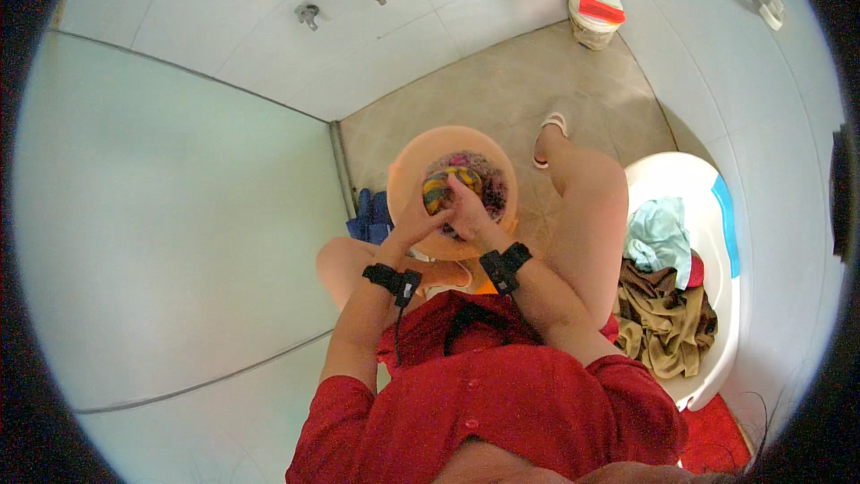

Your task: The person hand-washes several pieces of clothing in a small orange basin filled with soapy water. They scrub and rinse a yellow striped cloth, a dark patterned cloth, and a pink cloth, then place each item into a larger white basin containing other clothes.

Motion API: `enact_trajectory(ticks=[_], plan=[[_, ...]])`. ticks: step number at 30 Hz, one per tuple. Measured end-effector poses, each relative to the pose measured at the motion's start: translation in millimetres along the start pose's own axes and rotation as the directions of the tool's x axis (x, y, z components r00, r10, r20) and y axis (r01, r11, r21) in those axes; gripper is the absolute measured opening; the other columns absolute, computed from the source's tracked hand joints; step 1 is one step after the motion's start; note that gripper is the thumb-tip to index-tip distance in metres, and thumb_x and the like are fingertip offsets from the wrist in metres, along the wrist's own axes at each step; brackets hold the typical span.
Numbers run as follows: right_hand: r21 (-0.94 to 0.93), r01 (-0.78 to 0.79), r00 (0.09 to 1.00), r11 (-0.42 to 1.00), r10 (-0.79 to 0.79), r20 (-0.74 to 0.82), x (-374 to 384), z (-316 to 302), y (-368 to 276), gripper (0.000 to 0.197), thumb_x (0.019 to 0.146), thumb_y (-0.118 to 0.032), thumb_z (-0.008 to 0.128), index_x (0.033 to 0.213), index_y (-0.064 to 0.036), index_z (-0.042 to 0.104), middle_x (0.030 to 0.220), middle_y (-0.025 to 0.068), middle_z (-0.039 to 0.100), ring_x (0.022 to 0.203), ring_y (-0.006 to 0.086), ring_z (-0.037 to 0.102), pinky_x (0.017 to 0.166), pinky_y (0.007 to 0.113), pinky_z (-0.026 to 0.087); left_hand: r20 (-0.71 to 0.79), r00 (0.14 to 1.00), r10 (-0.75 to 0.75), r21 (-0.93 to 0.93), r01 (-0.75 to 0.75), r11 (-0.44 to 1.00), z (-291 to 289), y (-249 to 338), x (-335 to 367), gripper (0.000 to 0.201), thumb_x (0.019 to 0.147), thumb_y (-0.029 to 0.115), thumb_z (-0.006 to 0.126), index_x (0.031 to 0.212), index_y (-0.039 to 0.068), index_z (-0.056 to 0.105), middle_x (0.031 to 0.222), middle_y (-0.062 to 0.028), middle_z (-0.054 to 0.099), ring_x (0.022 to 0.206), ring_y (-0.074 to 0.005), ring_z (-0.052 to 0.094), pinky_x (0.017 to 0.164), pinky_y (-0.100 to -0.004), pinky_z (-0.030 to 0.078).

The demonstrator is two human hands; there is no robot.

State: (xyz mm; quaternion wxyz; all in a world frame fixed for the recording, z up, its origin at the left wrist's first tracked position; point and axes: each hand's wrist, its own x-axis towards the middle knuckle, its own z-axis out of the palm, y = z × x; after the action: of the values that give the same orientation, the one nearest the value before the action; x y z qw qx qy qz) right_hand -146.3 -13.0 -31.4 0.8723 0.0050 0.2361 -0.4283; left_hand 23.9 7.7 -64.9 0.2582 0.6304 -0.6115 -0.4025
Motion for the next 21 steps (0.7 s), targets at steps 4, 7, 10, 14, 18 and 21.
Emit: enact_trajectory(ticks=[4,7,10,14,18,21], plan=[[-0.406,0.051,0.995,0.912,-0.081,-0.056,1.5,-9.7,-6.2,0.045,0.096,-0.042,0.050,0.122,-0.0051,0.054,0.110,0.0078,0.059,0.100,0.0201,0.055,0.087,0.038,0.044,0.015,0.984,-0.176,-0.181,0.176,0.968,-26.4,21.5,-0.7,0.064,0.082,0.005,0.069,0.136,0.003,0.036,0.120,-0.0137,0.056,0.110,-0.0244,0.056,0.090,-0.0362,0.048],[-0.292,-0.059,0.971,0.955,-0.014,-0.240,2.1,-17.2,-8.7,0.053,0.096,-0.049,0.048,0.123,-0.0040,0.053,0.113,0.0112,0.058,0.106,0.0237,0.052,0.091,0.041,0.041,-0.106,0.994,-0.035,-0.265,0.006,0.964,-42.1,42.2,-2.5,0.054,0.080,0.005,0.072,0.129,0.006,0.049,0.104,-0.0102,0.063,0.095,-0.0206,0.063,0.075,-0.0328,0.053],[0.030,-0.229,0.958,0.973,0.230,-0.171,9.1,-31.7,2.8,0.047,0.097,-0.052,0.041,0.110,-0.0106,0.059,0.098,0.0068,0.065,0.085,0.0221,0.062,0.074,0.036,0.050,-0.092,0.995,0.025,-0.253,-0.048,0.966,-25.7,70.6,-18.2,0.045,0.082,0.009,0.071,0.123,0.008,0.055,0.105,-0.0097,0.064,0.092,-0.0212,0.063,0.074,-0.0342,0.052],[-0.164,-0.160,0.975,0.973,0.130,-0.178,37.9,-80.9,19.2,0.055,0.093,-0.057,0.045,0.116,-0.0083,0.058,0.097,0.0099,0.066,0.078,0.0242,0.064,0.065,0.037,0.053,0.054,0.992,0.117,0.101,-0.122,0.987,21.7,97.2,-40.9,0.038,0.082,0.020,0.072,0.114,0.006,0.059,0.102,-0.0118,0.065,0.082,-0.0239,0.065,0.073,-0.0363,0.051],[-0.422,-0.072,0.916,0.904,-0.107,-0.387,69.7,-112.9,55.6,0.049,0.094,-0.048,0.049,0.117,-0.0061,0.059,0.090,0.0113,0.065,0.078,0.0254,0.063,0.066,0.040,0.051,-0.208,0.978,-0.022,0.205,0.066,0.976,27.0,92.2,-20.0,0.039,0.080,0.030,0.073,0.104,0.002,0.061,0.098,-0.0154,0.066,0.083,-0.0265,0.065,0.074,-0.0377,0.050],[-0.913,-0.105,0.949,0.393,-0.235,-0.210,73.4,-112.2,70.3,0.042,0.094,-0.040,0.049,0.114,-0.0042,0.060,0.089,0.0125,0.065,0.080,0.0226,0.062,0.069,0.039,0.049,-0.357,0.909,-0.216,-0.035,0.218,0.975,19.6,81.6,-0.3,0.039,0.079,0.032,0.073,0.098,0.001,0.062,0.093,-0.0170,0.066,0.084,-0.0270,0.065,0.073,-0.0382,0.050]])
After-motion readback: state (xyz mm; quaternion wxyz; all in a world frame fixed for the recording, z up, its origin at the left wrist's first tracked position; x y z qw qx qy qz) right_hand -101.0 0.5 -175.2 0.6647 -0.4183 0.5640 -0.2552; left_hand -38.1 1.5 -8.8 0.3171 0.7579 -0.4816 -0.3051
